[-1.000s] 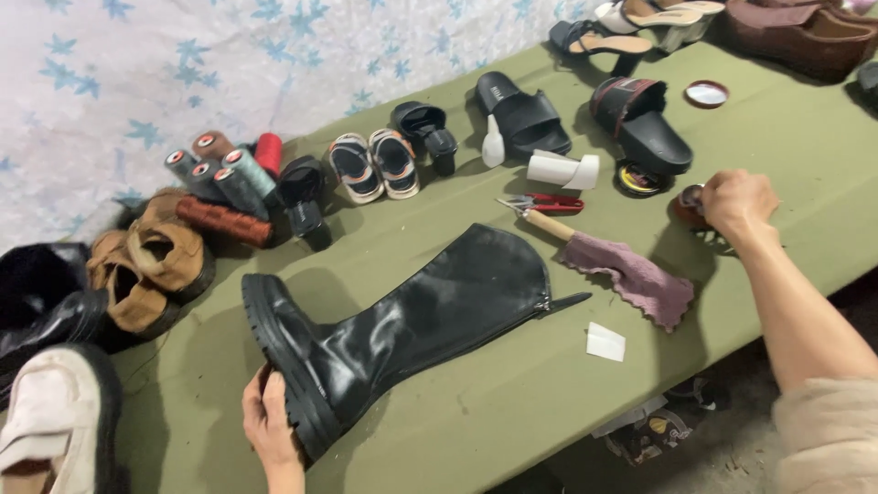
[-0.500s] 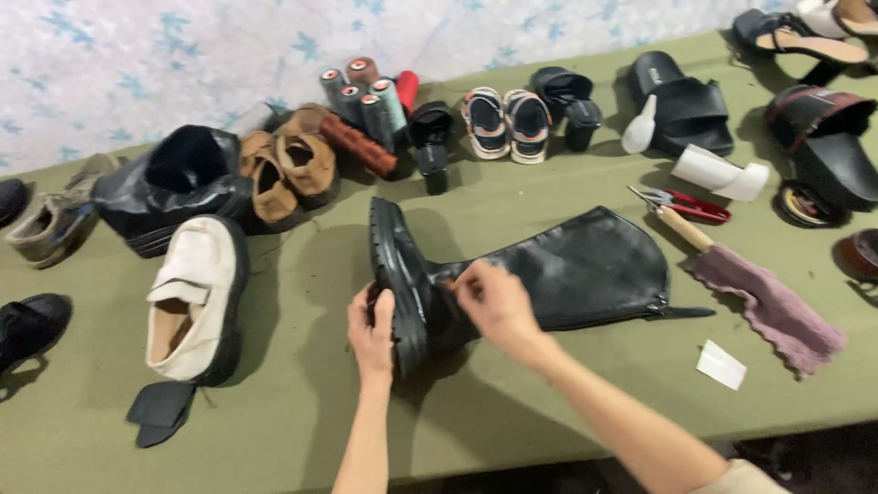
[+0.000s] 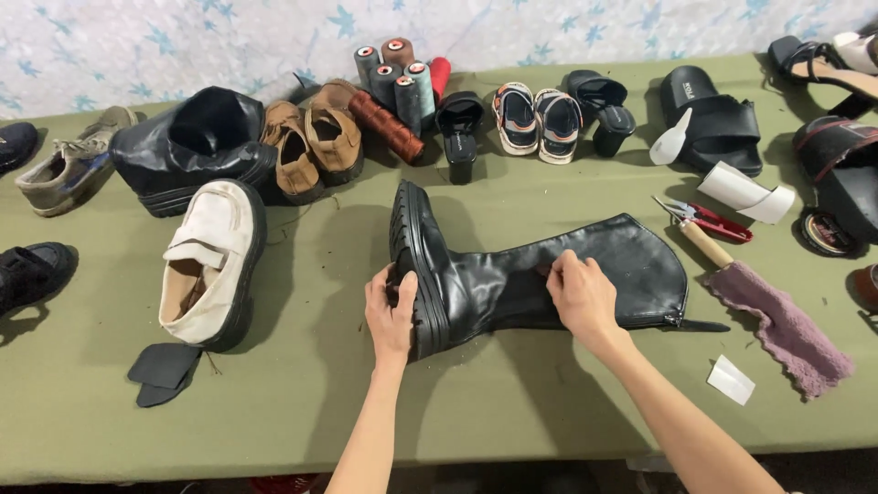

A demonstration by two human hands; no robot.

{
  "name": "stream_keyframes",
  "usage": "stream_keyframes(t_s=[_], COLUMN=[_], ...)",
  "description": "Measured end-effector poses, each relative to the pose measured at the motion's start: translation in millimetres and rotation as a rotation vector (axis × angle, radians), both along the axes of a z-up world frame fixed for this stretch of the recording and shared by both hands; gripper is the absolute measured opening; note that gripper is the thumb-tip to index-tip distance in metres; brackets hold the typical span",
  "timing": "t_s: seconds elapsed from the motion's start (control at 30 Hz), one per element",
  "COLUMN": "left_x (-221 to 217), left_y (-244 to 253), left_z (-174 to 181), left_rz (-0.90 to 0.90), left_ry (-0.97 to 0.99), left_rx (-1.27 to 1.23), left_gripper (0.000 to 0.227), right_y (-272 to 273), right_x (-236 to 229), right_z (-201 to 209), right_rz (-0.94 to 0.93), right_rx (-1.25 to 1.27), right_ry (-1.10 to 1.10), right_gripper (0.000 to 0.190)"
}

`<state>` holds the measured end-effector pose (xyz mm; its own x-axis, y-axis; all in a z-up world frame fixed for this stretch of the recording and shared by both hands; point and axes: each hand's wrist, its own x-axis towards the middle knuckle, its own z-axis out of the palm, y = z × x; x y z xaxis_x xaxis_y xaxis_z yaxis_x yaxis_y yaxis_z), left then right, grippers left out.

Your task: The person picks up a black leather boot and wipes its surface with a cloth. They rotate the boot to clean different sides, including the sole and the upper shaft, while other shoes and tools remain on the table.

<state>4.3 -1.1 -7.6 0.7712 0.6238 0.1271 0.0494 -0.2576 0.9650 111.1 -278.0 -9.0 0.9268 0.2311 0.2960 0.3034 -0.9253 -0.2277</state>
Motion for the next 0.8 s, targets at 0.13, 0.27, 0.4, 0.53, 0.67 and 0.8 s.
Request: stream_keyframes(t_s=[0.13, 0.27, 0.4, 0.53, 0.67, 0.8], left_x=[-3, -2, 1, 2, -1, 3], left_y=[-2, -1, 3, 3, -4, 2], left_z=[8, 10, 5, -3, 7, 0], left_rz=[-0.003, -0.014, -0.03, 0.013, 0.018, 0.022], left_ry=[0.014, 0.037, 0.05, 0.058, 0.029, 0.054], left_rx=[-0.02, -0.038, -0.049, -0.01, -0.037, -0.012], left_gripper=[0.063, 0.063, 0.064, 0.059, 0.059, 0.06], right_y=[42, 96, 51, -53, -124, -79], right_x=[-12, -28, -6, 31, 33, 25], right_z=[25, -12, -44, -65, -19, 4], right_rz=[-0.008, 0.11, 0.091, -0.29, -0.351, -0.345], right_rx=[0.194, 0.121, -0.161, -0.267, -0.029, 0.032], right_ry=[0.184, -0.039, -0.453, -0.202, -0.035, 0.098], right_gripper=[0.01, 0.014, 0.016, 0.02, 0.017, 0.018])
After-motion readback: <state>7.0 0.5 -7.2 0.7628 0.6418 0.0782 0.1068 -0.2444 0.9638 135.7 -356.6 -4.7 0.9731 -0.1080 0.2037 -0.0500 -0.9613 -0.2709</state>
